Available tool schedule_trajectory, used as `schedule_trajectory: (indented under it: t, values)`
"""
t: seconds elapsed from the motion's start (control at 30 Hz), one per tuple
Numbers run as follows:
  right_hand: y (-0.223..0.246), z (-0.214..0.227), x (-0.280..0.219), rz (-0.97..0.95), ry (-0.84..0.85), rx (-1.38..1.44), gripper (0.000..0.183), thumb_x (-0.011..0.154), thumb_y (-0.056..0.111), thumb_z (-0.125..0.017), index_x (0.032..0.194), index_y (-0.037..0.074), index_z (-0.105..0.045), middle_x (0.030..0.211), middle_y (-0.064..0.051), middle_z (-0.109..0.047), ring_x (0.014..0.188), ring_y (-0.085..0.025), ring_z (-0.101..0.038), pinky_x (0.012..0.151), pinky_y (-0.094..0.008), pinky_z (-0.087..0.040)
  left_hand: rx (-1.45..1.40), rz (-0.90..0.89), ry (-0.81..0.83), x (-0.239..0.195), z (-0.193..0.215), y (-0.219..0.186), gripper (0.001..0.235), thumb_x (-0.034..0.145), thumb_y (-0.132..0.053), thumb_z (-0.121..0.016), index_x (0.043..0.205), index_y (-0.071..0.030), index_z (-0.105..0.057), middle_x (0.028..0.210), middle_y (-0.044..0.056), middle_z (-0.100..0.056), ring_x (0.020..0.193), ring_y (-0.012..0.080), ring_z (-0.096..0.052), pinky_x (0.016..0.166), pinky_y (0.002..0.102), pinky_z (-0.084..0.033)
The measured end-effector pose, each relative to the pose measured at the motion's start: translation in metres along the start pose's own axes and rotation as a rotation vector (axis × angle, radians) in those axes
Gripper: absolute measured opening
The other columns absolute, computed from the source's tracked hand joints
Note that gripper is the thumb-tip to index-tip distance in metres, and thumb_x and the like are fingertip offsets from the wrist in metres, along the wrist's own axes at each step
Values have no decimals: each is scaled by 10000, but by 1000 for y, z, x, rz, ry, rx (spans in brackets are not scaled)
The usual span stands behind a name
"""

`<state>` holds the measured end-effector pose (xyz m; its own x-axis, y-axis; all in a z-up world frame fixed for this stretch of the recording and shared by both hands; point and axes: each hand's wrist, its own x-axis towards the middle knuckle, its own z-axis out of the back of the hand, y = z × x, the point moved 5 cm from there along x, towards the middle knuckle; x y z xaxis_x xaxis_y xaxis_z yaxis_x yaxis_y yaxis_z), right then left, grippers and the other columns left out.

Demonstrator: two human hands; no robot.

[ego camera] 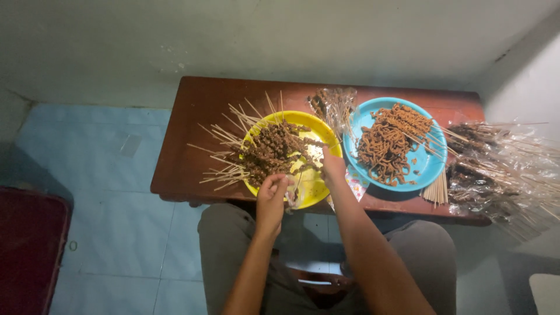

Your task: The person places several food skewers into plastic bags and seals them by hand.

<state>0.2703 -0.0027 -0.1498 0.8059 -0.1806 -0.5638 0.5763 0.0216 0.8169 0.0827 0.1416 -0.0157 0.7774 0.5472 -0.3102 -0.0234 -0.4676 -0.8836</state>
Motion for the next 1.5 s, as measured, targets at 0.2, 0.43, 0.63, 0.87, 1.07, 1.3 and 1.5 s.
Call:
schedule_trajectory:
  t: [0.2, 0.43, 0.63, 0.87, 1.07, 1.3, 1.5]
  values:
    - [-26, -18, 60, 67, 19, -129, 229, 887, 256, -654, 891, 34, -707, 677, -103, -643, 361, -181, -552, 302, -359, -437, -3, 34, 9, -10, -4, -1, 183, 1005, -145, -635, 1142, -23, -635, 940, 150, -723, 587, 91, -643, 469, 201, -598]
    - [-5, -23, 45, -28, 53, -57, 298, 903, 301, -654, 1035, 36, -682, 699, -70, -649, 391, -157, -522, 364, -333, -433, 28, 89, 17, -14, -6, -3, 182, 1009, -179, -640, 1145, -59, -631, 977, 142, -732, 588, 98, -647, 473, 200, -593]
    - [-8, -29, 37, 62, 127, -222, 260, 917, 265, -537, 981, 65, -690, 731, -82, -693, 458, -187, -631, 403, -354, -497, -2, 101, 15, -12, 0, 2, 168, 1006, -151, -648, 1125, -32, -650, 958, 148, -729, 597, 115, -653, 464, 216, -596]
    - [28, 48, -79, 341, 2, -165, 214, 942, 282, -584, 941, 104, -703, 811, -77, -739, 601, -200, -654, 607, -339, -533, 17, 101, -13, -14, -6, -4, 179, 990, -159, -666, 1136, -56, -655, 960, 119, -733, 610, 102, -661, 503, 209, -588]
    - [89, 143, -191, 692, -217, -299, 227, 1076, 344, -622, 1026, 148, -724, 850, -102, -739, 856, -299, -704, 882, -439, -526, 28, 109, -58, -8, -12, 20, 211, 969, -189, -702, 1137, -66, -667, 944, 112, -740, 573, 126, -663, 496, 228, -589]
    - [117, 188, -285, 838, -178, -209, 231, 1110, 195, -573, 923, 126, -690, 682, -40, -690, 592, -189, -605, 644, -321, -509, 115, 108, -22, -34, -43, -4, 253, 940, -216, -766, 1137, -70, -707, 973, 140, -759, 671, 187, -724, 523, 251, -573]
    - [93, 173, -282, 767, -118, -270, 208, 1038, 257, -641, 916, 110, -724, 692, -124, -725, 679, -304, -691, 712, -416, -543, 123, 56, 60, -53, -60, -14, 188, 957, -158, -705, 1111, -49, -713, 998, 139, -759, 733, 165, -731, 539, 232, -582]
